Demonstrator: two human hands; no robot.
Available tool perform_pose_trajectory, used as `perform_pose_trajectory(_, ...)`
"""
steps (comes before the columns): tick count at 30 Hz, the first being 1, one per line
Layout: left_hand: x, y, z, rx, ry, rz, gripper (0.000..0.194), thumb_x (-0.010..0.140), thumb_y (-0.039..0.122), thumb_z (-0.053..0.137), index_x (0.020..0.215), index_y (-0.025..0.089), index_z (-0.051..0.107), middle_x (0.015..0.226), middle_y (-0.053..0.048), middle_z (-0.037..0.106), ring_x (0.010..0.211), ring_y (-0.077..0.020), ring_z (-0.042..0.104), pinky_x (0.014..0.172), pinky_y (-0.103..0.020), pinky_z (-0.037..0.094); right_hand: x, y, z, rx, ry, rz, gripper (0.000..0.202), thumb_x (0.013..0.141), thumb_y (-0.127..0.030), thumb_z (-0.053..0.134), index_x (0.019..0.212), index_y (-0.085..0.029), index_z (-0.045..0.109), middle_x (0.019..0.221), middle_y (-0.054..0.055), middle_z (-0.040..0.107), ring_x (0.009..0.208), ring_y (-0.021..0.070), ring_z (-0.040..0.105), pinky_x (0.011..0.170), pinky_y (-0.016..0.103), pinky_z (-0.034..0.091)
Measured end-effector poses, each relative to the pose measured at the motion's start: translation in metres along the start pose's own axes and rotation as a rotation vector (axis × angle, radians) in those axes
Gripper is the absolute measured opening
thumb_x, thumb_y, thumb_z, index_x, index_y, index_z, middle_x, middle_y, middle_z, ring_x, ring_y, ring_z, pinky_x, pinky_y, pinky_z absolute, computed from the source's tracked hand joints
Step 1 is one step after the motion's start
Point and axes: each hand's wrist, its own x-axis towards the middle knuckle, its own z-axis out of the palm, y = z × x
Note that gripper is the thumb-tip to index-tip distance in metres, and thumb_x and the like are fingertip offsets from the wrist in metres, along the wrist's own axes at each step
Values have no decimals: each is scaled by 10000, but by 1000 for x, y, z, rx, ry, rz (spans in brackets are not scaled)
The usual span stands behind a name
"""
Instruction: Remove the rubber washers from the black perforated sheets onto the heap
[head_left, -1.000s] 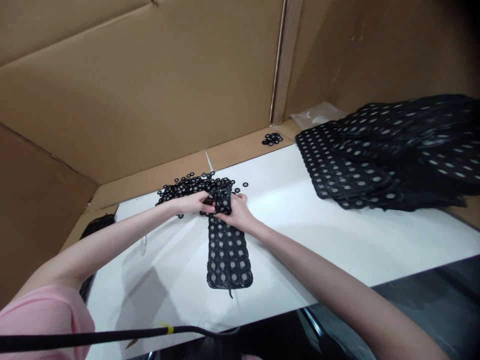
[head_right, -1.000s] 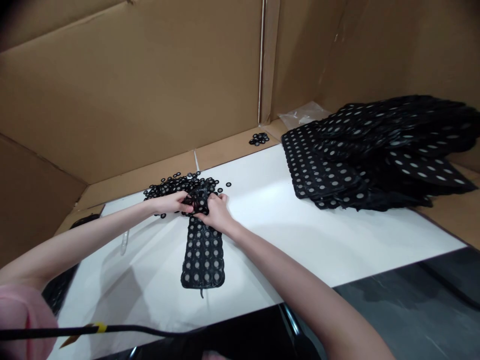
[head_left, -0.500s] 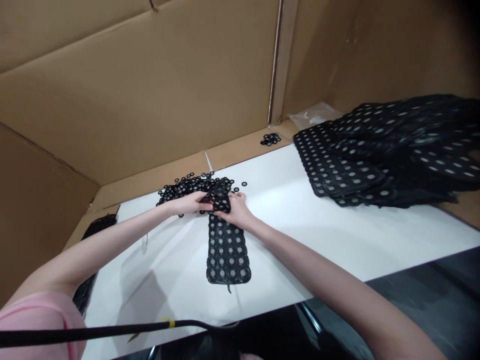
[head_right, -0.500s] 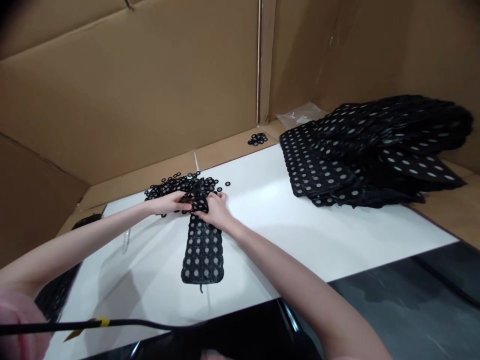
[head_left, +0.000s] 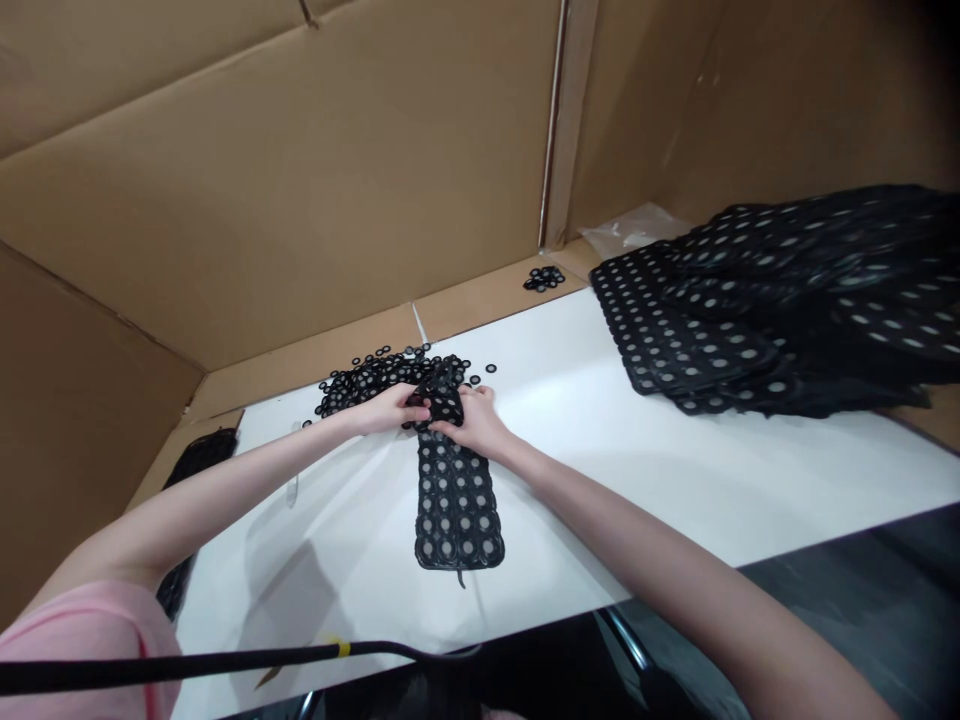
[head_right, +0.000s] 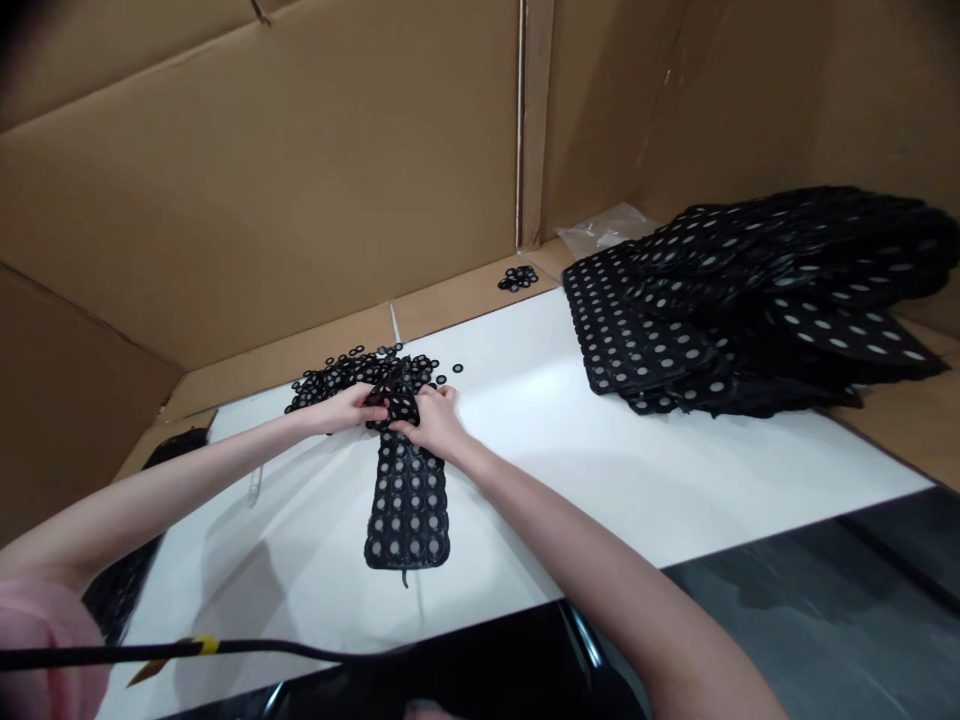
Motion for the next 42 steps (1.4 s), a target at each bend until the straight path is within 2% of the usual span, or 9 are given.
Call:
perform_pose_trajectory(17,-8,0,-1,-188,-112,-62,364,680,442,679,657,119,514,595,24,491,553,-79,438,543,-219,353,1,1,2,-4,5,-30,275,742,-404,668,828,-145,647,864,90,612,847,239,545,891,429,299)
perform_pose_trajectory(21,-6,-1,-8,-171,-105,-65,345,725,441,667,792,116,574,663,16,533,565,-79,455,519,-204,352,2,1,0,22,4,-24,312,736,-398,677,923,-150,647,912,97,635,895,252,563,910,440,288)
perform_pose_trajectory(24,-7,2,-18,-139,-50,-42,385,745,459,653,913,115,612,775,-18,597,647,-101,509,584,-219,408,1,-1,-3,63,3,-6,379,734,-393,676,1017,-147,622,951,105,651,929,263,579,920,449,294)
perform_pose_trajectory(27,-18,10,-30,-155,61,-9,422,706,438,702,982,124,644,924,-56,648,789,-139,561,731,-262,447,1,-2,-7,117,0,15,370,742,-399,663,1014,-154,608,932,87,666,929,255,591,937,442,317)
perform_pose_trajectory(30,-31,14,-36,-149,378,21,343,683,423,721,867,134,692,918,-57,653,823,-158,566,768,-277,435,1,-2,-9,165,7,51,295,738,-425,654,869,-164,615,836,66,666,897,258,596,928,449,353)
perform_pose_trajectory(34,-39,9,-31,-236,771,197,228,648,354,719,607,134,676,906,-66,643,869,-183,568,765,-276,433,1,0,-9,245,14,101,290,719,-465,647,709,-181,586,701,39,648,765,239,613,783,408,457)
perform_pose_trajectory(38,-41,6,-21,-353,1099,351,214,746,349,589,663,159,640,725,-25,612,641,-123,524,664,-257,432,0,4,-8,322,31,109,271,744,-450,629,788,-183,624,745,42,684,733,216,636,675,351,504)
perform_pose_trajectory(40,-43,8,-13,-162,1051,425,199,799,339,564,731,172,649,738,-25,613,666,-132,542,696,-264,444,-1,4,-8,335,43,95,269,751,-435,635,844,-182,646,764,50,698,746,223,645,681,359,515)
perform_pose_trajectory(42,-42,9,-1,157,792,500,161,805,318,607,840,182,686,862,-57,647,821,-172,584,795,-291,450,-2,4,-9,329,58,66,283,748,-421,649,899,-182,660,797,56,711,772,232,654,700,369,523)
